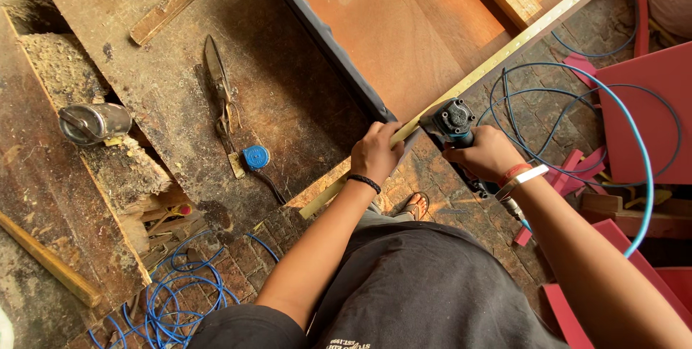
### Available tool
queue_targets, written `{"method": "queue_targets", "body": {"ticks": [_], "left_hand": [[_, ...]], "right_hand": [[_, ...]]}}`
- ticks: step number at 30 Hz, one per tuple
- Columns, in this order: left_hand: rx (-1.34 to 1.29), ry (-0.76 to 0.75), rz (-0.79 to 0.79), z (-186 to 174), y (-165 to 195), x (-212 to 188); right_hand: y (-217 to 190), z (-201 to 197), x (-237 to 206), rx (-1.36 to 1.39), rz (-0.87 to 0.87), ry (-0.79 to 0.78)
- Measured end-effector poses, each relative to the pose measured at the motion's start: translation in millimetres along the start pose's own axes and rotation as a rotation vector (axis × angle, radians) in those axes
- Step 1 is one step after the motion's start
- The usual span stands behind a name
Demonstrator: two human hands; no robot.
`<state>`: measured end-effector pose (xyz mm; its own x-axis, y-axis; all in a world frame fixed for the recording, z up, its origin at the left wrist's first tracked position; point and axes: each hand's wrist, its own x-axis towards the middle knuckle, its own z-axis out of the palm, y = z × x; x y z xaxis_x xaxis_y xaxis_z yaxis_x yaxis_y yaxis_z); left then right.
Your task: The person carries thin wooden slats across the workshop, positions them across a wooden furniture frame, and staples them in place with a pneumatic nail gun. They then pull gray fabric over the frame, stretch it taut, and staple the fabric along the frame edges, working around the sides.
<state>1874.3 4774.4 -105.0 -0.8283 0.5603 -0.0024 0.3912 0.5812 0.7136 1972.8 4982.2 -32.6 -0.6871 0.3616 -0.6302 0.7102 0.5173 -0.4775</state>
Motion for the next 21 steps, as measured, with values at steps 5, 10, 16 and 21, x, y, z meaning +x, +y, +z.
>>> {"method": "queue_targets", "body": {"ticks": [5,10,16,21], "left_hand": [[0.080,-0.065,-0.060,-8,5,-3],[0.018,-0.101,-0.211,-13,10,-3],[-0.171,-0.144,-0.327,-15,4,16],[-0.140,-0.290,-0.396,-13,-7,26]], "right_hand": [[-1,6,-3,0.012,-0.030,-0.006],[-2,8,-11,0.194,-0.021,-0.028],[-4,5,-19,0.345,0.051,-0.055],[-3,0,-21,0.280,-0.025,-0.056]]}}
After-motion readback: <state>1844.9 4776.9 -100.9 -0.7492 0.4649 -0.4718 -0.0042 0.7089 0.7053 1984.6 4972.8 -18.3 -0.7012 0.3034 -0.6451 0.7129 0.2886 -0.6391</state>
